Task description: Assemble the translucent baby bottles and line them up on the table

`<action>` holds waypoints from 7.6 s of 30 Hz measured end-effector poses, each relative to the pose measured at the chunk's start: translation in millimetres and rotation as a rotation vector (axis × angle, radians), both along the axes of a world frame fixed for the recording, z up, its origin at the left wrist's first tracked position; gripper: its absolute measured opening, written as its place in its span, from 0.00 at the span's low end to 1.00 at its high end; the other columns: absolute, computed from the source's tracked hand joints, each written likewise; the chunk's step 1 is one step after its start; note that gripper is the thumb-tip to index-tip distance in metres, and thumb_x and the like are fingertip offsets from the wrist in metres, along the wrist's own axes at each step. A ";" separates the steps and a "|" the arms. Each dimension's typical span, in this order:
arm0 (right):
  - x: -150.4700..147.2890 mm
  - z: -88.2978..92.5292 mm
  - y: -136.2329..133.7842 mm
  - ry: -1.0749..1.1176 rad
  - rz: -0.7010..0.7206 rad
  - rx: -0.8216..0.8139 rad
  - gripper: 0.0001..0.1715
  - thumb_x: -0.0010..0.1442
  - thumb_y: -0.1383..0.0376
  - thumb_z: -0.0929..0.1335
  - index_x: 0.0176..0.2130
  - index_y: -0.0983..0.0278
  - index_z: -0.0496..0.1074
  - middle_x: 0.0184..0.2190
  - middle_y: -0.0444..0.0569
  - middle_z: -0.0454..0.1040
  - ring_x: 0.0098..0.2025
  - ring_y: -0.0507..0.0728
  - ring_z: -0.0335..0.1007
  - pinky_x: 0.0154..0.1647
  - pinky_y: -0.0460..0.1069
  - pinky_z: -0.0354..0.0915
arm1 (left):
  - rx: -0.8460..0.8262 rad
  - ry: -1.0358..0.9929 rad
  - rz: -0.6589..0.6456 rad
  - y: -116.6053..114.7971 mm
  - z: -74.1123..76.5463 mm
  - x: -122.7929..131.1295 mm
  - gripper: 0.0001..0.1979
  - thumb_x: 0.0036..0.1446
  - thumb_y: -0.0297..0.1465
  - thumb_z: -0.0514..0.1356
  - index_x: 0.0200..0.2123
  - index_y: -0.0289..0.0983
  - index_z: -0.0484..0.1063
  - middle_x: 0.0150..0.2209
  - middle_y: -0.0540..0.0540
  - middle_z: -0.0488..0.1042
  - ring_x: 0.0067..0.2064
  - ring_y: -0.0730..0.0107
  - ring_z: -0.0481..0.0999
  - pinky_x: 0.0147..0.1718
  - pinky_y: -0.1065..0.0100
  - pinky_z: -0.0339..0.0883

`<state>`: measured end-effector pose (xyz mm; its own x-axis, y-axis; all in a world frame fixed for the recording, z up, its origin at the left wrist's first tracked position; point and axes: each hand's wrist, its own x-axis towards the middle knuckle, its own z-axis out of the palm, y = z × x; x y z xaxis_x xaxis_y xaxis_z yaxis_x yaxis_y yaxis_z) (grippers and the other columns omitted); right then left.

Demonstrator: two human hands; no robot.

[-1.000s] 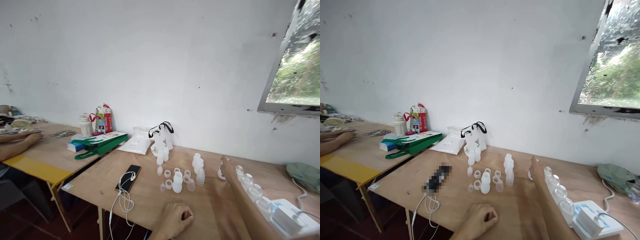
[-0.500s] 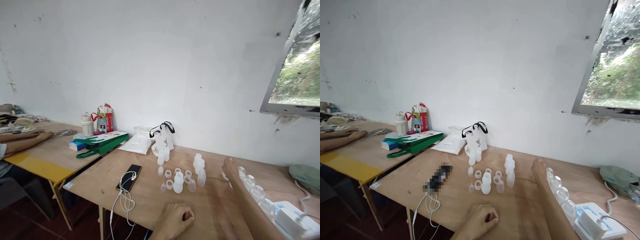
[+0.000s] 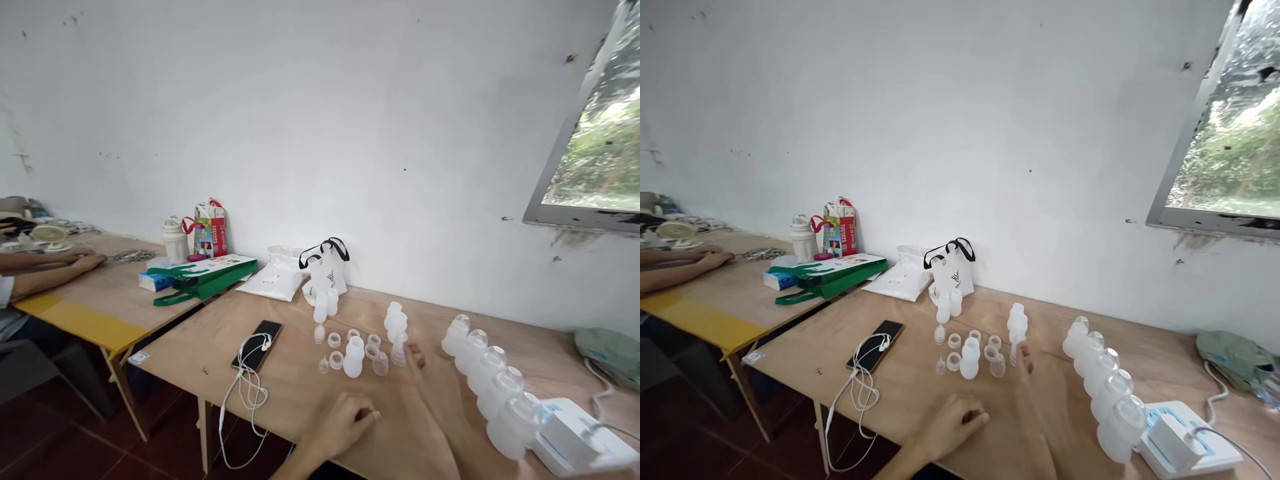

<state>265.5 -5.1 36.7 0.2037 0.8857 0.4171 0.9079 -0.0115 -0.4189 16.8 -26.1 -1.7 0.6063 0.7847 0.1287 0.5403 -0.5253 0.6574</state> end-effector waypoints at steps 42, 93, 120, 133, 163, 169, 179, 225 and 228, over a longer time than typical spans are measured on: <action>-65.3 -65.6 -34.6 -0.185 0.505 0.042 0.19 0.70 0.69 0.63 0.54 0.59 0.77 0.59 0.51 0.77 0.60 0.62 0.75 0.59 0.59 0.71 | 0.120 0.222 0.151 13.2 9.9 -14.1 0.15 0.72 0.38 0.55 0.36 0.40 0.77 0.38 0.47 0.83 0.41 0.62 0.80 0.35 0.69 0.59; -69.9 -62.1 -36.9 -0.115 0.497 -0.018 0.21 0.70 0.69 0.62 0.55 0.58 0.77 0.61 0.51 0.75 0.62 0.61 0.71 0.62 0.59 0.68 | 0.162 0.195 0.154 15.4 2.0 -14.9 0.15 0.72 0.39 0.55 0.35 0.40 0.75 0.34 0.49 0.80 0.39 0.63 0.78 0.33 0.68 0.56; -71.8 -54.3 -39.0 -0.154 0.510 -0.081 0.21 0.71 0.70 0.61 0.58 0.63 0.75 0.61 0.53 0.74 0.63 0.64 0.70 0.65 0.63 0.66 | 0.420 0.106 0.428 28.7 -23.7 -14.0 0.22 0.64 0.27 0.58 0.61 0.39 0.69 0.66 0.37 0.66 0.69 0.44 0.60 0.66 0.33 0.50; -70.6 -57.7 -37.3 -0.123 0.497 -0.054 0.20 0.71 0.69 0.61 0.56 0.61 0.76 0.60 0.52 0.75 0.62 0.64 0.72 0.63 0.62 0.68 | 0.430 0.148 0.381 27.5 -19.6 -16.9 0.14 0.70 0.26 0.53 0.51 0.38 0.76 0.56 0.39 0.72 0.59 0.49 0.67 0.58 0.49 0.64; -73.2 -52.8 -41.9 -0.094 0.473 -0.007 0.25 0.70 0.68 0.61 0.63 0.58 0.69 0.59 0.48 0.76 0.60 0.60 0.73 0.61 0.57 0.68 | 0.024 -0.272 0.226 61.5 -2.0 -70.6 0.17 0.59 0.29 0.58 0.51 0.39 0.77 0.43 0.44 0.75 0.44 0.61 0.71 0.50 0.61 0.66; -76.5 -44.8 -48.1 -0.006 0.537 -0.055 0.12 0.71 0.63 0.64 0.51 0.56 0.75 0.49 0.46 0.80 0.52 0.61 0.77 0.55 0.56 0.70 | -0.196 -0.481 0.021 45.5 24.4 -72.0 0.20 0.60 0.42 0.65 0.52 0.38 0.76 0.38 0.47 0.72 0.39 0.67 0.71 0.40 0.68 0.68; -85.0 -39.8 -55.7 0.158 0.631 -0.120 0.12 0.60 0.62 0.75 0.40 0.57 0.70 0.40 0.42 0.80 0.44 0.58 0.76 0.46 0.49 0.69 | -0.581 -0.710 -0.050 34.3 -1.7 -25.6 0.37 0.46 0.50 0.75 0.53 0.37 0.72 0.35 0.51 0.69 0.29 0.73 0.71 0.24 0.73 0.67; -73.6 -9.2 -64.9 0.468 0.657 0.171 0.17 0.73 0.52 0.65 0.44 0.54 0.81 0.57 0.50 0.74 0.41 0.56 0.79 0.30 0.44 0.73 | -0.450 -0.903 -0.073 0.2 48.7 -14.9 0.30 0.51 0.49 0.74 0.53 0.40 0.81 0.52 0.39 0.75 0.46 0.57 0.79 0.41 0.64 0.75; -73.9 -6.9 -67.7 0.442 0.649 0.137 0.19 0.75 0.54 0.61 0.47 0.53 0.81 0.60 0.49 0.72 0.43 0.56 0.79 0.29 0.43 0.72 | -0.502 -0.938 -0.076 -1.6 50.0 -15.1 0.32 0.50 0.47 0.76 0.55 0.39 0.78 0.46 0.41 0.79 0.40 0.63 0.80 0.40 0.66 0.74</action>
<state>191.6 -72.8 29.9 -0.1633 0.8311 0.5317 0.4651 0.5401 -0.7014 1.7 -27.7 48.3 0.4827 0.8417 0.2418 -0.3170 -0.0894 0.9442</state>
